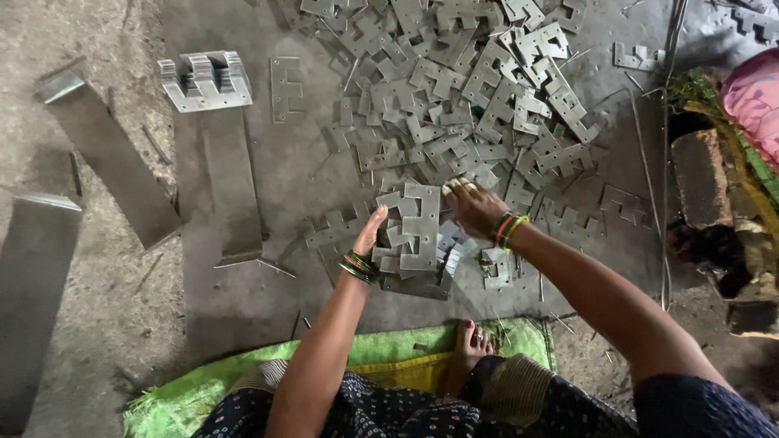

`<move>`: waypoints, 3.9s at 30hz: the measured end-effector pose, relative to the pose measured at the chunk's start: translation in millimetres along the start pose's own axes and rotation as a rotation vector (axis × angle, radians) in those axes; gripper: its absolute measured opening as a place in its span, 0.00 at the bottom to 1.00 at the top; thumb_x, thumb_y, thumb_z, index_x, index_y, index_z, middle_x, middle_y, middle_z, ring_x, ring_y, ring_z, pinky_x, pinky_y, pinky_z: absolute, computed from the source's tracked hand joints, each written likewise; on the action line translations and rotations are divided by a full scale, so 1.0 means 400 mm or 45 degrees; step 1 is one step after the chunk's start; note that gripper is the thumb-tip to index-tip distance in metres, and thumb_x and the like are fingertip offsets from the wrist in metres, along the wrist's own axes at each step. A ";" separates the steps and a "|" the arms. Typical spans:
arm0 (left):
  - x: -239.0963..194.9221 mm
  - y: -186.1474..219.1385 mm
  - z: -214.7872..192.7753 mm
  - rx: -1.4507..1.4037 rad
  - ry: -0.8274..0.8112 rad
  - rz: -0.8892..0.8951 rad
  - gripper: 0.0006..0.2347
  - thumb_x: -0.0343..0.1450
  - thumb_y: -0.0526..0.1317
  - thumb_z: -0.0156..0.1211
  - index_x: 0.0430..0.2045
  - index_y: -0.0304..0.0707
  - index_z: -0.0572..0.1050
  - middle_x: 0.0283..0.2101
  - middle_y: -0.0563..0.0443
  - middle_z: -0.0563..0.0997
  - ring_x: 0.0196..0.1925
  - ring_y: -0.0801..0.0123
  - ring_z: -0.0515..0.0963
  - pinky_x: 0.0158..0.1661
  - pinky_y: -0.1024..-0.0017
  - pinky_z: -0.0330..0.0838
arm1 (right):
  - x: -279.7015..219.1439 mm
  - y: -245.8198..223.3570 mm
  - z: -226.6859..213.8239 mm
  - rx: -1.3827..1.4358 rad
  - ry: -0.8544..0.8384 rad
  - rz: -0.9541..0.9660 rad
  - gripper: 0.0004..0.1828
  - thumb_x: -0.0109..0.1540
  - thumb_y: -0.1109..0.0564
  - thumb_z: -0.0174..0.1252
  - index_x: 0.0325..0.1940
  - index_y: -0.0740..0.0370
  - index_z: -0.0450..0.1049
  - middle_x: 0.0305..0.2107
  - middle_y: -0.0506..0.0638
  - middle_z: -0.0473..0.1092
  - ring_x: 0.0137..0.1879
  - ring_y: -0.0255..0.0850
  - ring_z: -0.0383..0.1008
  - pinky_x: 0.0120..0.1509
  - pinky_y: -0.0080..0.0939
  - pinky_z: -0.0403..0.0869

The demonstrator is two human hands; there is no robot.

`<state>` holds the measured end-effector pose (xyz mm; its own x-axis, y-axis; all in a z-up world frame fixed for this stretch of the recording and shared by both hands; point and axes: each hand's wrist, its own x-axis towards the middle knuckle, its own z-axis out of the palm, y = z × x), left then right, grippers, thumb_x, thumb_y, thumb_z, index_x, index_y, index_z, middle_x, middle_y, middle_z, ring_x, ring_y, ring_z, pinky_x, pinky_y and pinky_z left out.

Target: The person sorts through a pile of notched metal plates on the floor and stacks them into organized piles.

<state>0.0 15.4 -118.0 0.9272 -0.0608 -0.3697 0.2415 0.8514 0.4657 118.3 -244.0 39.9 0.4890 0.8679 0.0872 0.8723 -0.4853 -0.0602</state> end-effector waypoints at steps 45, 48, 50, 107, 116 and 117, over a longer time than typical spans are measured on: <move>-0.357 0.397 0.291 -0.094 0.422 0.197 0.25 0.67 0.60 0.57 0.50 0.43 0.75 0.46 0.48 0.84 0.45 0.61 0.85 0.44 0.60 0.82 | 0.252 -0.191 -0.037 -0.060 -0.335 0.059 0.24 0.54 0.61 0.59 0.55 0.47 0.77 0.55 0.56 0.69 0.62 0.54 0.67 0.60 0.57 0.71; -0.374 0.415 0.236 -0.274 0.201 0.338 0.23 0.73 0.58 0.61 0.54 0.41 0.74 0.48 0.48 0.81 0.46 0.60 0.81 0.45 0.60 0.78 | 0.316 -0.167 -0.012 -0.193 -0.536 0.057 0.23 0.54 0.57 0.61 0.54 0.51 0.77 0.53 0.56 0.70 0.62 0.55 0.67 0.61 0.55 0.71; -0.389 0.412 0.193 -0.287 0.276 0.366 0.24 0.72 0.58 0.60 0.55 0.42 0.74 0.49 0.49 0.81 0.47 0.61 0.82 0.47 0.60 0.79 | 0.355 -0.156 0.005 -0.270 -0.740 0.076 0.22 0.54 0.53 0.63 0.52 0.57 0.77 0.53 0.55 0.71 0.63 0.54 0.68 0.62 0.54 0.72; -0.520 0.468 0.096 -0.429 0.249 0.700 0.33 0.65 0.65 0.63 0.59 0.42 0.71 0.55 0.46 0.79 0.52 0.56 0.80 0.50 0.54 0.79 | 0.443 -0.543 -0.037 -0.138 -0.849 -0.523 0.19 0.64 0.53 0.57 0.58 0.59 0.73 0.63 0.57 0.63 0.73 0.52 0.56 0.77 0.57 0.54; -0.554 0.500 0.052 -0.473 0.442 0.778 0.35 0.64 0.67 0.62 0.60 0.47 0.70 0.56 0.50 0.78 0.53 0.57 0.79 0.50 0.54 0.78 | 0.462 -0.558 -0.092 0.234 -0.976 -0.272 0.11 0.59 0.60 0.58 0.46 0.55 0.71 0.39 0.53 0.75 0.50 0.52 0.77 0.52 0.54 0.75; -0.553 0.501 0.046 -0.453 0.437 0.815 0.34 0.64 0.66 0.62 0.61 0.47 0.69 0.57 0.50 0.78 0.54 0.58 0.79 0.51 0.54 0.78 | 0.466 -0.569 -0.068 0.330 -1.096 -0.057 0.09 0.60 0.56 0.59 0.44 0.56 0.70 0.37 0.53 0.76 0.48 0.51 0.78 0.51 0.54 0.75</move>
<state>-151.2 190.0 72.0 0.7011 0.6089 -0.3710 -0.4659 0.7851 0.4080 11.4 25.4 97.0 0.1871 0.7146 -0.6740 0.8097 -0.5007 -0.3060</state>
